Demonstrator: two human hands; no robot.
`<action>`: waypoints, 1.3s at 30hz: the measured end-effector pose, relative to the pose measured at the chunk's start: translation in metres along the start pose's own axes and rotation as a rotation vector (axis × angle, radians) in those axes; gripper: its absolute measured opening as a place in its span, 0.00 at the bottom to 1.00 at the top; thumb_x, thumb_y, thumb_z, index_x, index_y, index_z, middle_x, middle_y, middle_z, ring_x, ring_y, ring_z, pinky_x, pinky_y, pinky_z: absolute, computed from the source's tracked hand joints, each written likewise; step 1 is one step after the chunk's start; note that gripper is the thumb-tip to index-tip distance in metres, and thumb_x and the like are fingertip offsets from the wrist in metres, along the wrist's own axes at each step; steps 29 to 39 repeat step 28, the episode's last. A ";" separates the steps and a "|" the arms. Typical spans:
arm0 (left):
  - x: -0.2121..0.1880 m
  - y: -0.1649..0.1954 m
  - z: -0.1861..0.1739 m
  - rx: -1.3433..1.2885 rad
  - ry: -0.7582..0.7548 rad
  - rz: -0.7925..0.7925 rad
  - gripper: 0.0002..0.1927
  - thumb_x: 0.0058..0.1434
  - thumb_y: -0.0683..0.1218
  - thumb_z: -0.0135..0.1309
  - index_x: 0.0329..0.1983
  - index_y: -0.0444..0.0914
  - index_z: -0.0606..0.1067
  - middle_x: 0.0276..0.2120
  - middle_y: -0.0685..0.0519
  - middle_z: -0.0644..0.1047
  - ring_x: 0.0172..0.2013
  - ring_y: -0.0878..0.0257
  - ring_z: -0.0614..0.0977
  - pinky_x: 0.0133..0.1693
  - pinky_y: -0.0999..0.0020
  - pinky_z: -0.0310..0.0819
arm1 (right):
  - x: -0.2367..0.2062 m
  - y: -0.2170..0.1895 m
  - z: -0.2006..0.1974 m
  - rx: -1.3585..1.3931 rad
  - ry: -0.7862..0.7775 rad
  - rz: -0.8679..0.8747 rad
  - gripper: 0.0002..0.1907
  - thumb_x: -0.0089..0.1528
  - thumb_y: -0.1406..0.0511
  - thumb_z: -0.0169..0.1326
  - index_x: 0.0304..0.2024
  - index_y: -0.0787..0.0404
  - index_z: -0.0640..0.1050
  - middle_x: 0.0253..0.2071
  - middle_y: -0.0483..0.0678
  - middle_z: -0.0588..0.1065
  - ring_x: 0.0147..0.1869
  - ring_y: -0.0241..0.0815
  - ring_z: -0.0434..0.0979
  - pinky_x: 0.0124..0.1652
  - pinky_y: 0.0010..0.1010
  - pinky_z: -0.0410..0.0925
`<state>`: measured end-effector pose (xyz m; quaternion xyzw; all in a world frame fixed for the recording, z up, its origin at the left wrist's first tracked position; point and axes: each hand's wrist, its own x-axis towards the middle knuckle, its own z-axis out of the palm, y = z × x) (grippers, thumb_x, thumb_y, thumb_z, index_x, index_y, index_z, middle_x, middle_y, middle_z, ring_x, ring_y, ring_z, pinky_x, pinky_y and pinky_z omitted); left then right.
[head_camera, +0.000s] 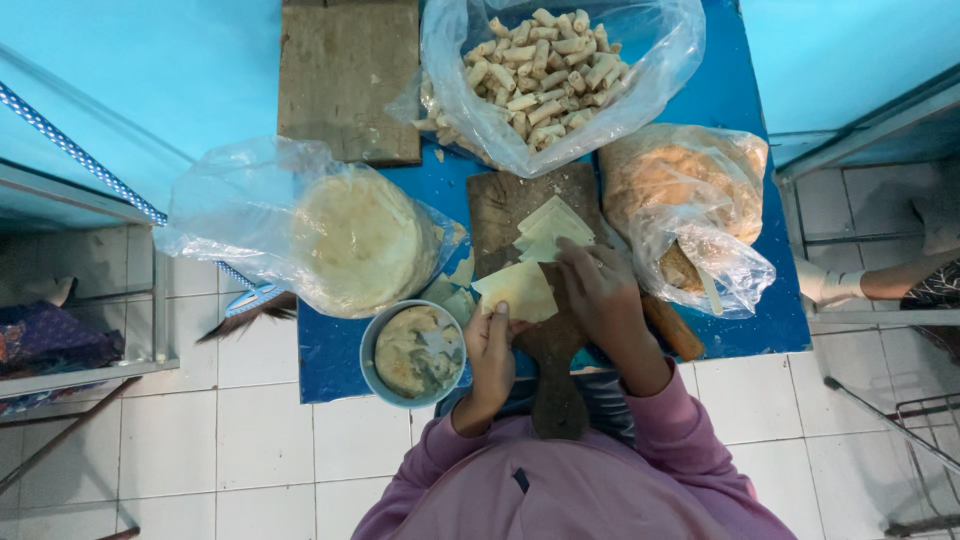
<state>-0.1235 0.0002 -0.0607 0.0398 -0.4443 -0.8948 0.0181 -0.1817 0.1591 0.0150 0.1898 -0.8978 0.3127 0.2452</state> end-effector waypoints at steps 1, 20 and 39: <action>0.000 0.001 0.001 0.003 -0.005 0.012 0.20 0.77 0.44 0.41 0.67 0.29 0.68 0.51 0.45 0.79 0.46 0.60 0.83 0.49 0.62 0.80 | -0.001 -0.001 0.000 0.005 -0.006 -0.003 0.19 0.60 0.73 0.63 0.54 0.63 0.78 0.39 0.53 0.79 0.47 0.54 0.80 0.46 0.41 0.72; -0.001 0.016 0.006 0.056 -0.087 -0.085 0.24 0.78 0.51 0.35 0.64 0.29 0.68 0.51 0.47 0.78 0.50 0.62 0.80 0.54 0.65 0.75 | 0.000 -0.022 -0.019 0.425 -0.141 -0.069 0.18 0.57 0.70 0.66 0.50 0.61 0.77 0.49 0.52 0.80 0.52 0.51 0.84 0.48 0.35 0.75; 0.000 0.020 0.010 0.147 -0.129 -0.039 0.21 0.78 0.48 0.41 0.66 0.29 0.69 0.50 0.45 0.78 0.50 0.61 0.81 0.54 0.66 0.75 | -0.003 -0.008 -0.021 0.447 -0.190 -0.032 0.16 0.62 0.70 0.62 0.53 0.60 0.78 0.49 0.51 0.82 0.53 0.46 0.86 0.49 0.31 0.77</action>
